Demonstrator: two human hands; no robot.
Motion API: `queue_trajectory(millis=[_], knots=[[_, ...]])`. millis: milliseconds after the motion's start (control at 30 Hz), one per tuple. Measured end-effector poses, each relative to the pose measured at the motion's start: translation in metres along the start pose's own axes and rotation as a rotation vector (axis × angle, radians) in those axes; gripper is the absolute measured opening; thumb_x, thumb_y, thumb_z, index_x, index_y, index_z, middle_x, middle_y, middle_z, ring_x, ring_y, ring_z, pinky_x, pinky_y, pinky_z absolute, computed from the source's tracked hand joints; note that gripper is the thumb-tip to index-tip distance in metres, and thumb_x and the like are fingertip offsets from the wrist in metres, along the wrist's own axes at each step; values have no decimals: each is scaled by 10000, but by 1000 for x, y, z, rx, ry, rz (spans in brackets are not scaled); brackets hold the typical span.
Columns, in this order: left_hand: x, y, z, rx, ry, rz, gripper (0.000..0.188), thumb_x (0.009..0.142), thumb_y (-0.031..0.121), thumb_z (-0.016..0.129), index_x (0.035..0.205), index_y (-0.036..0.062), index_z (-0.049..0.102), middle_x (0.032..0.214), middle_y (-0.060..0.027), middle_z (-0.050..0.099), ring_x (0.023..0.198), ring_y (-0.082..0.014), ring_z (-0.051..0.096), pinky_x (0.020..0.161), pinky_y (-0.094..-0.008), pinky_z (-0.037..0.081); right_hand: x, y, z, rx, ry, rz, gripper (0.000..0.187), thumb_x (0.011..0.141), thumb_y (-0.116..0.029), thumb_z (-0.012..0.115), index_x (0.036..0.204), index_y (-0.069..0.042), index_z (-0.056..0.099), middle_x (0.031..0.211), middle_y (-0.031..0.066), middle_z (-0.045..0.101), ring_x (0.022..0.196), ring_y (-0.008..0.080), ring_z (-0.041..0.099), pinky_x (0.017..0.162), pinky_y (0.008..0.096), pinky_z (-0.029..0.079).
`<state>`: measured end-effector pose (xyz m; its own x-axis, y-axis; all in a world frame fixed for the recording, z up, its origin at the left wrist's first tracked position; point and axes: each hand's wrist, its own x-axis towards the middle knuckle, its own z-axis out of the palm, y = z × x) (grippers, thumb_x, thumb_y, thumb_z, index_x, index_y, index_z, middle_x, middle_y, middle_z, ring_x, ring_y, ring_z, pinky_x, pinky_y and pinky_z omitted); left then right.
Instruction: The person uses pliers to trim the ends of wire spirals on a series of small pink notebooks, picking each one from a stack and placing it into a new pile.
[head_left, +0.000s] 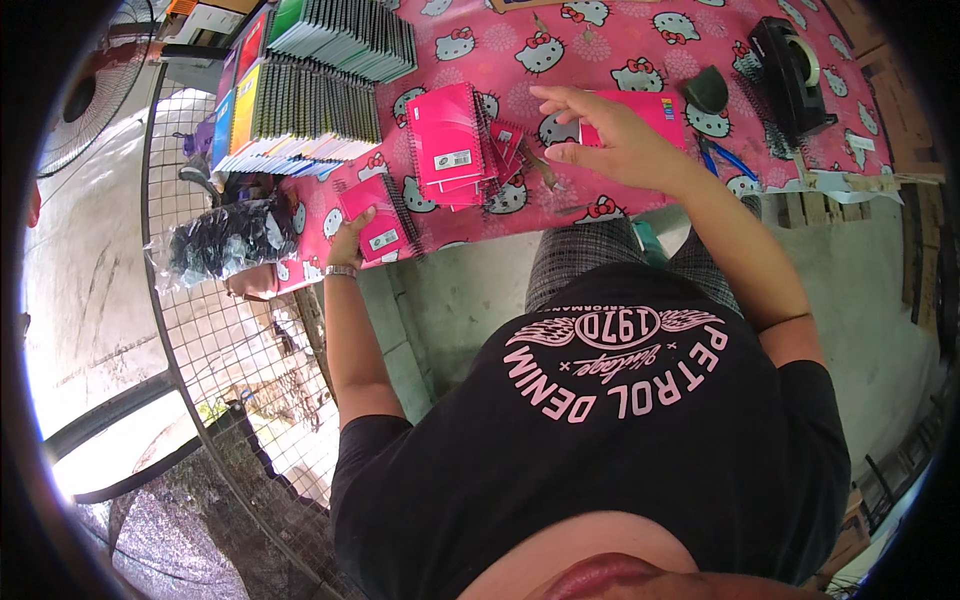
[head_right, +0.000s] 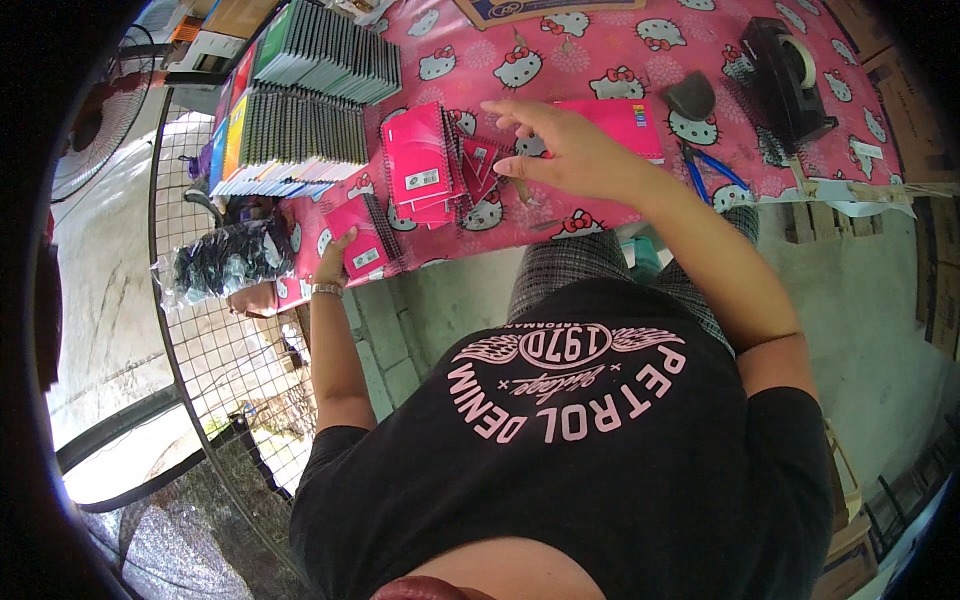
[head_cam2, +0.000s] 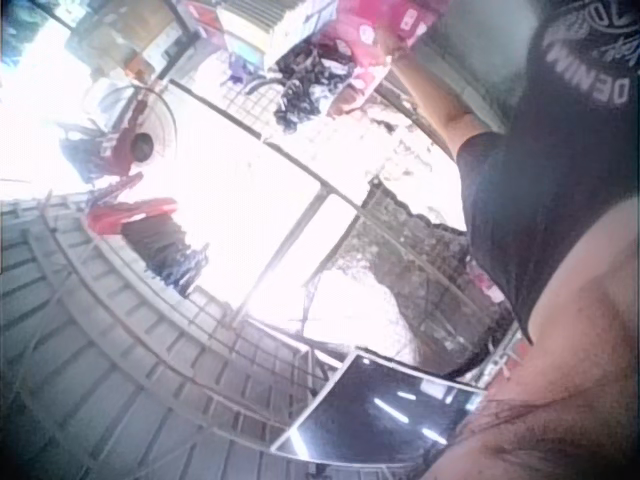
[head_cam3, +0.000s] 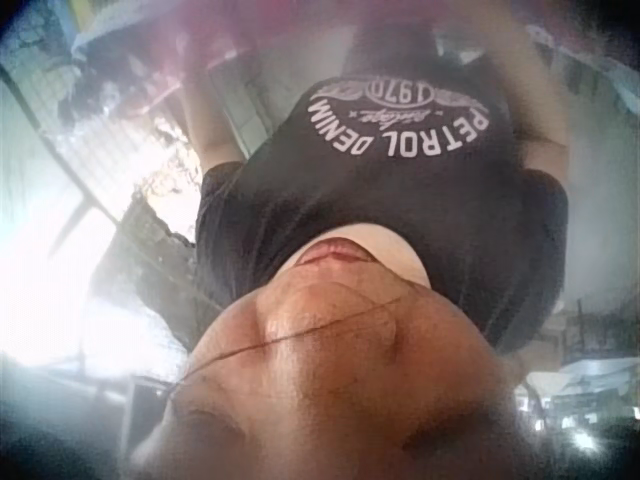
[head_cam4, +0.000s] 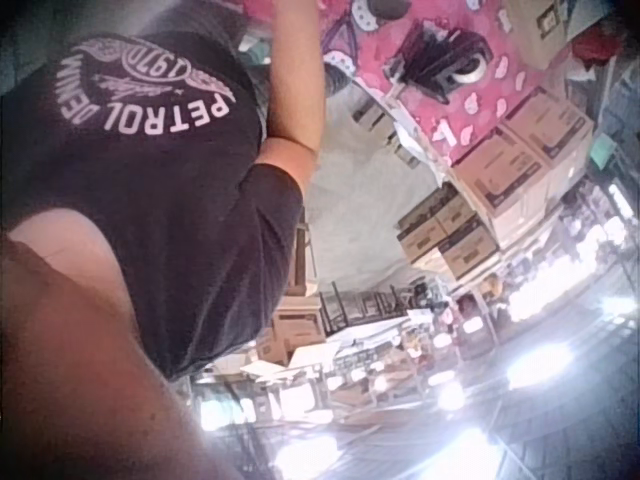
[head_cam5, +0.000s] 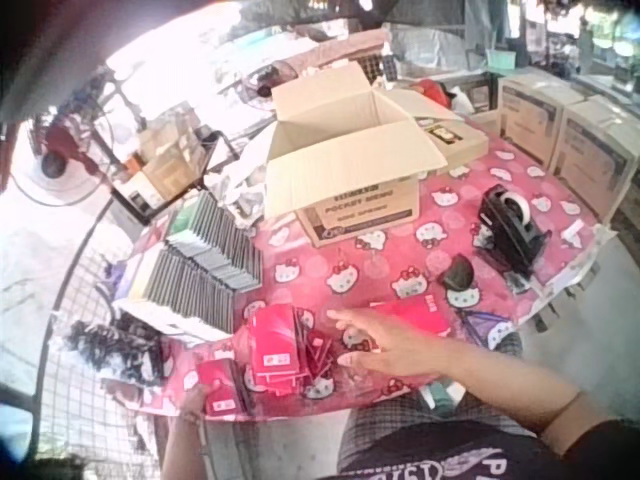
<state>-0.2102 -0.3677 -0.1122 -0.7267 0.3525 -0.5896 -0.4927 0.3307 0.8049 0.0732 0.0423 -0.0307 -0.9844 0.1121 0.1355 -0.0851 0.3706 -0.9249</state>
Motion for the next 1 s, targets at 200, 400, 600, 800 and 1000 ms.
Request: queue_trajectory(millis=[200,400,600,800,1000], knots=[[25,11,-28,468,-60,-93,507,857,415,734,1187,60,584,1111,-66,659,989,-185,639,862,-376,524,13,13,15,-6,-37,50,666,887,-265,700,1463,-125,397,1290,135,579,1157,226,557,1013,395,429],[33,24,-49,957,103,69,519,895,427,693,1193,21,571,1073,-70,651,932,-163,602,824,-350,471,35,34,44,29,-7,123,679,905,-348,678,1459,-84,388,1336,179,544,1218,270,538,1027,394,428],[34,57,108,239,176,342,625,969,493,544,1348,-2,508,1176,-107,649,1008,-199,622,908,-366,471,88,53,103,617,246,534,710,930,-371,624,1427,52,344,1346,243,522,1260,324,506,1011,429,433],[11,90,190,172,-265,-52,615,949,525,553,1342,55,500,1235,-101,638,1073,-201,636,943,-385,514,129,74,124,793,10,697,810,932,-333,612,1469,60,152,1378,291,461,1241,329,512,992,459,434],[22,74,176,346,-76,30,632,912,404,661,1350,15,424,1164,-142,634,989,-239,664,807,-377,573,138,59,139,677,56,796,845,907,-324,632,1483,39,132,1429,294,399,1283,384,460,969,527,431]])
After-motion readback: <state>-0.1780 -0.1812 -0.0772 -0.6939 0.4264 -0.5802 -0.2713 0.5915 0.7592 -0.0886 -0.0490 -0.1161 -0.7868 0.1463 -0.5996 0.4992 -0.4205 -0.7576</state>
